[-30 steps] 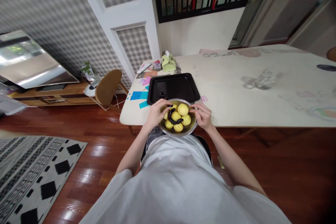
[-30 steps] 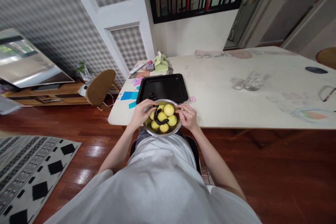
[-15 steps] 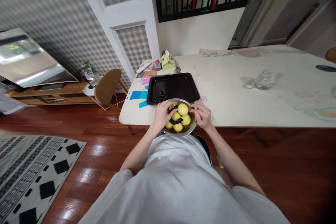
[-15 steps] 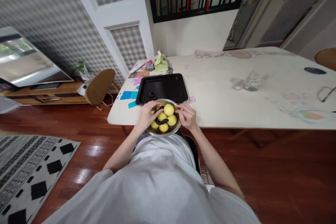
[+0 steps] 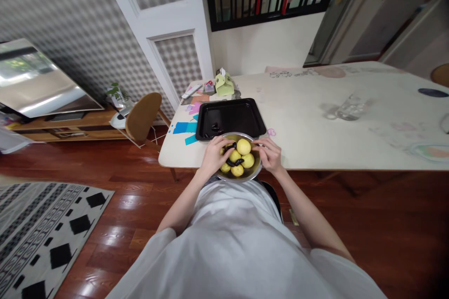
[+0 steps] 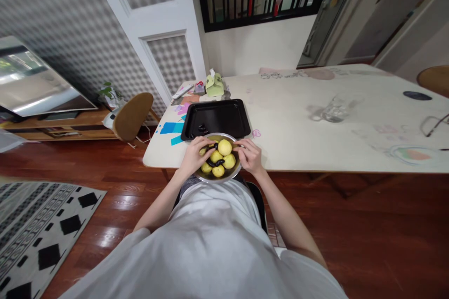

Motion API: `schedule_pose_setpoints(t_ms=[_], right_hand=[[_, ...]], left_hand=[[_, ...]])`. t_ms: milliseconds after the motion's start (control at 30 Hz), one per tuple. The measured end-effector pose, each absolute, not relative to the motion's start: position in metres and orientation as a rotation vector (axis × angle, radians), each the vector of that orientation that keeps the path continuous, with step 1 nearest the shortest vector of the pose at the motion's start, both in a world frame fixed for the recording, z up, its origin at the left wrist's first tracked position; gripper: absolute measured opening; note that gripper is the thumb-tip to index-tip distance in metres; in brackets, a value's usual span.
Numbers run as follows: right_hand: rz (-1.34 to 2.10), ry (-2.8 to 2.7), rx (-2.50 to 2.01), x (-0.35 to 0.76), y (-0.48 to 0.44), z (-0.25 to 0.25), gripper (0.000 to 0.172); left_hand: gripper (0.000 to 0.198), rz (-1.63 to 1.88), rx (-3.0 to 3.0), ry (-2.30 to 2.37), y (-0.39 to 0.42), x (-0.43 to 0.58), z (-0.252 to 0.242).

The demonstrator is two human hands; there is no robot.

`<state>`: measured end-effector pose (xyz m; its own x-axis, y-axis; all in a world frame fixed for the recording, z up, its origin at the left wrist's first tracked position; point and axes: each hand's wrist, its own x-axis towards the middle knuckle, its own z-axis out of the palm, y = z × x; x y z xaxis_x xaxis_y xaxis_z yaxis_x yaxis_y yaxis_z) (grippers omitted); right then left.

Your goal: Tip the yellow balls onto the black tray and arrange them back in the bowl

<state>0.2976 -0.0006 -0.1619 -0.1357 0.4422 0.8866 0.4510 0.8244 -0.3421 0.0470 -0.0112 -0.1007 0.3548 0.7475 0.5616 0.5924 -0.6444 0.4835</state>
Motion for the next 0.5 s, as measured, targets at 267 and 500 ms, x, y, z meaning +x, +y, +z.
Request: schedule_pose_setpoints(t_ms=[267, 500], right_hand=[[-0.054, -1.859, -0.66, 0.2985, -0.0038, -0.1585, 0.043], [-0.124, -1.896, -0.693, 0.2993, -0.0034, -0.158, 0.045]], left_hand=[[0.016, 1.145, 2.427, 1.213, -0.0061, 0.0484, -0.1026], [0.013, 1.12, 2.446, 1.187, -0.0039, 0.0478, -0.101]])
